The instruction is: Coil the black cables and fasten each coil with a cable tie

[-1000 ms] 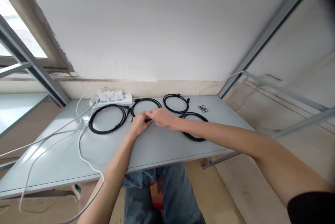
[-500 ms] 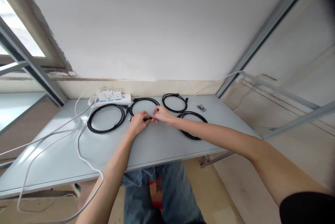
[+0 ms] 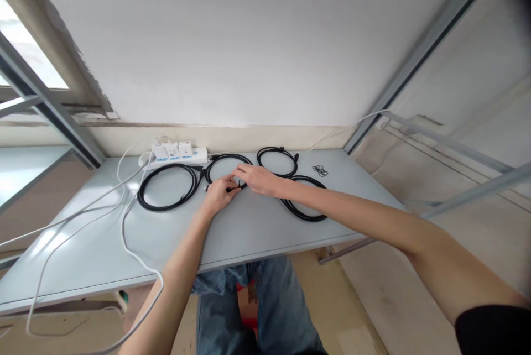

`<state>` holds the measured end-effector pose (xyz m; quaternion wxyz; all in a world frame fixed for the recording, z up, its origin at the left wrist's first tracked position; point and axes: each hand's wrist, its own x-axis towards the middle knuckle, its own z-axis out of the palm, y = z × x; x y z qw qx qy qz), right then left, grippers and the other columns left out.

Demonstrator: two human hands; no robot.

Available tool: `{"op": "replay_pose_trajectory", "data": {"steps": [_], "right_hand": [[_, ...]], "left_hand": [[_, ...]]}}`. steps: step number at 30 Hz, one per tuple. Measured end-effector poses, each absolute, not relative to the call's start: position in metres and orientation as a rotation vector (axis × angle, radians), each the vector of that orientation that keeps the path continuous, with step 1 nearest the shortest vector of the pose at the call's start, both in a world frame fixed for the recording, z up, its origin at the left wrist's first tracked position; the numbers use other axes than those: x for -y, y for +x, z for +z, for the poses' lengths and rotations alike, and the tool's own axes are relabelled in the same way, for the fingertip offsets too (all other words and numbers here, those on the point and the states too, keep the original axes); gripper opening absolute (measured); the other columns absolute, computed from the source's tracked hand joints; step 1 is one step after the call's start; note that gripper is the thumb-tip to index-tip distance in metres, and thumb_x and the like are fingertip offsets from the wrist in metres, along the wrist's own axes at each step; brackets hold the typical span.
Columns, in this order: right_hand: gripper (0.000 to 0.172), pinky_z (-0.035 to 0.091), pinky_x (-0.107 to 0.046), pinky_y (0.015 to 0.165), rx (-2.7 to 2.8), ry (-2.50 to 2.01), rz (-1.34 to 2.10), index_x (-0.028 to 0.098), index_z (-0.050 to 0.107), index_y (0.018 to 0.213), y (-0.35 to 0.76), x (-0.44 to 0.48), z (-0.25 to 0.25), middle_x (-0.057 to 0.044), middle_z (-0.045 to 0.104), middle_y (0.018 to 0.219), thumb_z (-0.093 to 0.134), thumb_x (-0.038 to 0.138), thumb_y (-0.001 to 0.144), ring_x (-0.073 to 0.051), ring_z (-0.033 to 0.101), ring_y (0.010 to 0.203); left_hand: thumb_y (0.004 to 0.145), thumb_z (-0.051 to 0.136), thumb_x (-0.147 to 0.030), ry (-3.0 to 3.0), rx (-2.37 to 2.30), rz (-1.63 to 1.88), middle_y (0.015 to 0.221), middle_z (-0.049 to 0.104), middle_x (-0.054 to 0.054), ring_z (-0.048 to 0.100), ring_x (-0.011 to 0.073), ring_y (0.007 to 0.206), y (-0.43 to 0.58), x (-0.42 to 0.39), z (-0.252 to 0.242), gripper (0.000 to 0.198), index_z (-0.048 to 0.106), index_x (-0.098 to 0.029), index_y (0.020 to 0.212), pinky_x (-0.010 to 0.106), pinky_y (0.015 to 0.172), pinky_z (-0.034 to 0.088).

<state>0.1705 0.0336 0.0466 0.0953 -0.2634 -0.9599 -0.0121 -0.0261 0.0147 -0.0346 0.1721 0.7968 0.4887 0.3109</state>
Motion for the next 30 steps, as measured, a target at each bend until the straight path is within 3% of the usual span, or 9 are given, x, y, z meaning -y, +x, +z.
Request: {"op": "replay_pose_trajectory", "data": {"steps": [3,6,10,16,20,26,30], "right_hand": [[0.039,0.044,-0.036,0.092,3.041,-0.355,-0.365,0.018,0.056,0.124,0.171,-0.035,0.050,-0.012,0.063,0.117,0.044,-0.002,0.092,-0.023,0.058,0.108],[0.031,0.043,-0.037,0.096,3.062,-0.143,-0.576,0.020,0.061,0.115,0.171,-0.039,0.041,-0.010,0.064,0.115,0.038,0.005,0.101,-0.022,0.056,0.110],[0.032,0.045,-0.034,0.089,2.965,-0.015,-0.711,0.020,0.062,0.108,0.173,-0.047,0.023,-0.010,0.064,0.112,0.035,0.004,0.102,-0.020,0.058,0.102],[0.032,0.043,-0.031,0.080,2.900,-0.047,-0.530,0.022,0.063,0.100,0.170,-0.052,0.017,-0.006,0.062,0.091,0.035,0.008,0.104,-0.018,0.056,0.085],[0.027,0.041,-0.030,0.079,2.910,-0.158,-0.409,0.024,0.062,0.103,0.169,-0.050,0.022,-0.005,0.062,0.090,0.039,0.009,0.103,-0.017,0.054,0.081],[0.025,0.041,-0.032,0.077,3.032,-0.318,-0.610,0.018,0.058,0.106,0.167,-0.040,0.028,-0.007,0.062,0.088,0.037,0.004,0.102,-0.017,0.055,0.076],[0.032,0.042,-0.033,0.078,2.993,-0.710,-0.234,0.016,0.056,0.115,0.160,-0.030,0.029,-0.007,0.065,0.092,0.048,-0.003,0.091,-0.018,0.059,0.077]], "left_hand": [[0.091,0.063,-0.031,2.259,-1.427,0.884,0.106,0.073,0.008,0.068,0.0252,0.096,-0.026,-0.015,-0.035,0.016,0.075,-0.021,0.093,0.031,0.078,0.048],[0.088,0.059,-0.020,2.322,-1.422,0.818,0.101,0.072,0.008,0.067,0.0241,0.090,-0.026,-0.014,-0.033,0.016,0.074,-0.019,0.082,0.030,0.073,0.045],[0.081,0.055,-0.012,2.359,-1.378,0.790,0.097,0.071,0.006,0.066,0.0221,0.086,-0.027,-0.012,-0.028,0.021,0.075,-0.020,0.078,0.029,0.070,0.043],[0.081,0.054,-0.012,2.358,-1.395,0.772,0.093,0.067,0.006,0.065,0.0211,0.085,-0.026,-0.011,-0.027,0.023,0.075,-0.020,0.078,0.030,0.072,0.043],[0.084,0.057,-0.018,2.362,-1.382,0.754,0.092,0.065,0.006,0.063,0.0194,0.081,-0.027,-0.011,-0.028,0.018,0.074,-0.020,0.078,0.029,0.069,0.042],[0.089,0.059,-0.023,2.325,-1.371,0.763,0.096,0.068,0.007,0.065,0.0197,0.086,-0.029,-0.015,-0.031,0.016,0.074,-0.019,0.084,0.027,0.073,0.045],[0.088,0.065,-0.026,2.270,-1.450,0.821,0.099,0.070,0.008,0.066,0.0238,0.093,-0.027,-0.016,-0.036,0.014,0.074,-0.019,0.096,0.030,0.078,0.048]]}}
